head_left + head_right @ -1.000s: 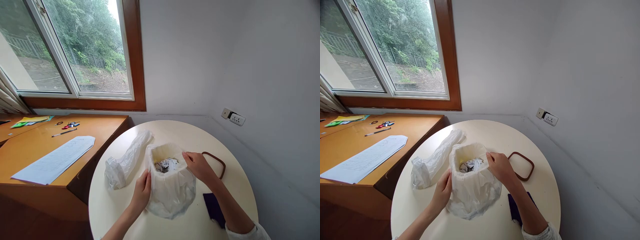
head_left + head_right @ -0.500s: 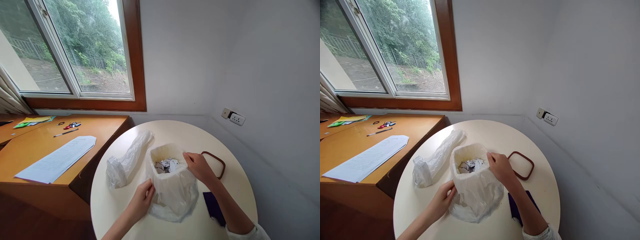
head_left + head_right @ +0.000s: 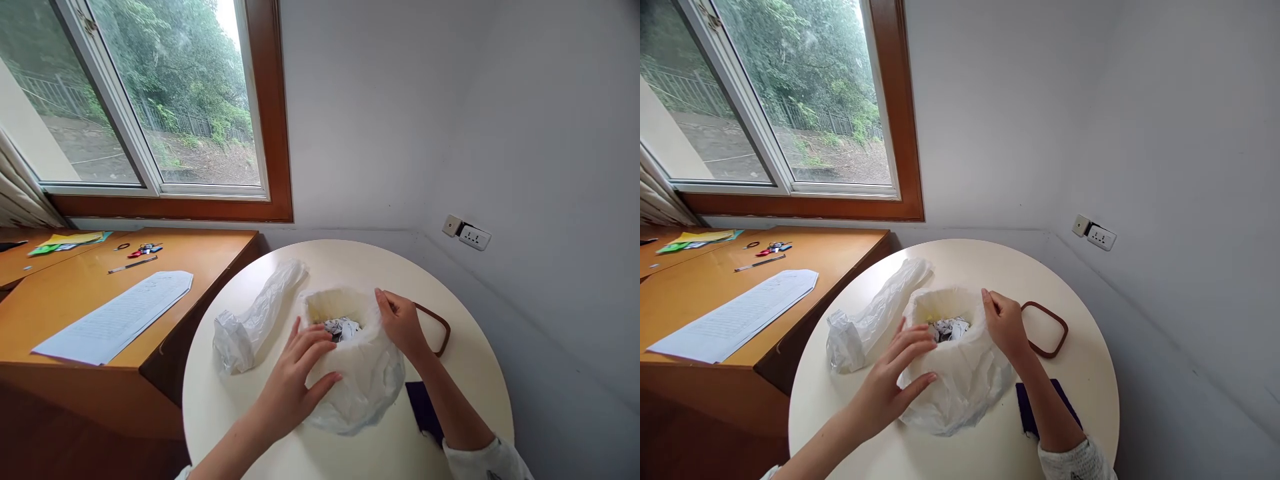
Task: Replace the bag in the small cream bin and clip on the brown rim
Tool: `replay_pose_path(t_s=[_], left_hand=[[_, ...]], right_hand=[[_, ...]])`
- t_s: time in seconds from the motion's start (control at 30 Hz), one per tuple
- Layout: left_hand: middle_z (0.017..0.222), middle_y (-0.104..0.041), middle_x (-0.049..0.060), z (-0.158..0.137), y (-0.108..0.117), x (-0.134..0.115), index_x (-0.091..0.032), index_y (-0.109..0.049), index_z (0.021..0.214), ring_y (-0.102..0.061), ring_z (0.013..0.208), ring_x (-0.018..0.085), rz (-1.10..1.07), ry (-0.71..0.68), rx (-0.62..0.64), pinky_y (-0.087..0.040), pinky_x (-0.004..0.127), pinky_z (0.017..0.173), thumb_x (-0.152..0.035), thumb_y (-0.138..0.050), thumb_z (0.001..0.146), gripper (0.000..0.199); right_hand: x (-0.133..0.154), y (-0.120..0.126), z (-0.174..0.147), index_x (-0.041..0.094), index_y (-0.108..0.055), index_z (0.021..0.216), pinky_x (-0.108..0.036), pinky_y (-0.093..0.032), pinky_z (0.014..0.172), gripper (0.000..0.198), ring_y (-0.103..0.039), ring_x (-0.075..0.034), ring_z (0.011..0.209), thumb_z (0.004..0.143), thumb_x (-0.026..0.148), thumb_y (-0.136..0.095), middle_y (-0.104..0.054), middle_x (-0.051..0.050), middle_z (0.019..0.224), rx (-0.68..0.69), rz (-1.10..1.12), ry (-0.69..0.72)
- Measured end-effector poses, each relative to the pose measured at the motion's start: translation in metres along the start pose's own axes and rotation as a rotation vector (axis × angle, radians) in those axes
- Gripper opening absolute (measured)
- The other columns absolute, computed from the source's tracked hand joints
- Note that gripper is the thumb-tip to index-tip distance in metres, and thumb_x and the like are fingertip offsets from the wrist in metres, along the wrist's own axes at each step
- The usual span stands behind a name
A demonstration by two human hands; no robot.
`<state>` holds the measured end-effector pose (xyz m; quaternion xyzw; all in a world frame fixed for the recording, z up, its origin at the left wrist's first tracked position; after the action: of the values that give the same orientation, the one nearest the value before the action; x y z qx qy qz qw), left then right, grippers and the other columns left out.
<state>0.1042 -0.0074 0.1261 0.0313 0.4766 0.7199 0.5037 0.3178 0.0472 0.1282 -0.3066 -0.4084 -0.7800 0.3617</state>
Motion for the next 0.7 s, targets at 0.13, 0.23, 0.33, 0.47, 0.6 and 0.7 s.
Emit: replay_pose_path(t_s=[0.13, 0.23, 0.33, 0.47, 0.6, 0.7], left_hand=[[0.099, -0.061, 0.006, 0.004, -0.001, 0.004, -0.024, -0.057, 0.102, -0.049, 0.112, 0.021, -0.072, 0.012, 0.019, -0.022, 0.049, 0.108, -0.017, -0.045, 0.085, 0.022], [0.125, -0.046, 0.007, -0.001, -0.002, 0.007, -0.025, -0.059, 0.098, -0.039, 0.123, 0.024, -0.130, 0.082, -0.046, -0.028, 0.045, 0.106, -0.017, -0.046, 0.084, 0.020], [0.144, -0.019, 0.006, -0.007, -0.009, 0.010, -0.023, -0.057, 0.091, -0.019, 0.133, 0.030, -0.194, 0.194, -0.084, -0.028, 0.047, 0.104, -0.022, -0.055, 0.079, 0.012], [0.146, -0.009, 0.014, -0.013, -0.029, 0.014, -0.025, -0.038, 0.111, -0.017, 0.133, 0.034, -0.443, 0.357, -0.142, -0.033, 0.050, 0.100, -0.032, -0.070, 0.067, 0.055], [0.142, -0.018, 0.016, -0.016, -0.047, 0.019, -0.031, -0.001, 0.134, -0.031, 0.127, 0.033, -0.656, 0.531, -0.246, -0.033, 0.051, 0.099, -0.037, -0.078, 0.056, 0.109], [0.142, -0.021, 0.015, -0.018, -0.057, 0.026, -0.032, 0.006, 0.136, -0.031, 0.127, 0.033, -0.649, 0.624, -0.256, -0.030, 0.051, 0.101, -0.037, -0.079, 0.054, 0.118]], right_hand=[[-0.018, 0.007, 0.009, 0.021, -0.021, 0.053, -0.024, -0.019, 0.047, 0.042, -0.021, -0.009, 0.050, 0.082, 0.046, -0.040, -0.020, 0.006, 0.051, 0.225, -0.005, -0.161], [-0.030, 0.010, 0.009, 0.019, -0.037, 0.052, -0.023, -0.028, 0.048, 0.040, -0.033, -0.010, 0.051, 0.078, 0.049, -0.046, -0.037, 0.005, 0.052, 0.365, 0.010, -0.236], [-0.029, 0.010, 0.014, 0.018, -0.059, 0.074, -0.027, -0.041, 0.069, 0.034, -0.054, -0.017, 0.078, 0.078, 0.050, -0.048, -0.061, -0.004, 0.082, 0.159, 0.193, -0.217], [-0.019, -0.016, 0.012, 0.023, -0.060, 0.105, -0.032, -0.041, 0.086, 0.043, -0.053, -0.021, 0.104, 0.082, 0.054, -0.042, -0.058, -0.007, 0.115, 0.103, 0.624, -0.324], [-0.019, -0.045, -0.003, 0.025, -0.055, 0.117, -0.035, -0.045, 0.082, 0.056, -0.058, -0.022, 0.097, 0.080, 0.062, -0.036, -0.061, -0.006, 0.112, 0.183, 0.848, -0.485], [-0.034, -0.053, -0.016, 0.022, -0.057, 0.116, -0.034, -0.046, 0.079, 0.062, -0.059, -0.023, 0.093, 0.078, 0.065, -0.034, -0.065, -0.007, 0.103, 0.126, 0.799, -0.488]])
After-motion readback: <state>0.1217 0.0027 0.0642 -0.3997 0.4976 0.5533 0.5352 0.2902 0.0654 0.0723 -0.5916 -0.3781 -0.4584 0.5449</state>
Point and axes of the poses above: each hand's wrist, its own z-axis towards the middle knuckle, its own y-axis out of the back of the hand, x = y × z, the point moved 4 cm from there along z, towards the middle knuckle
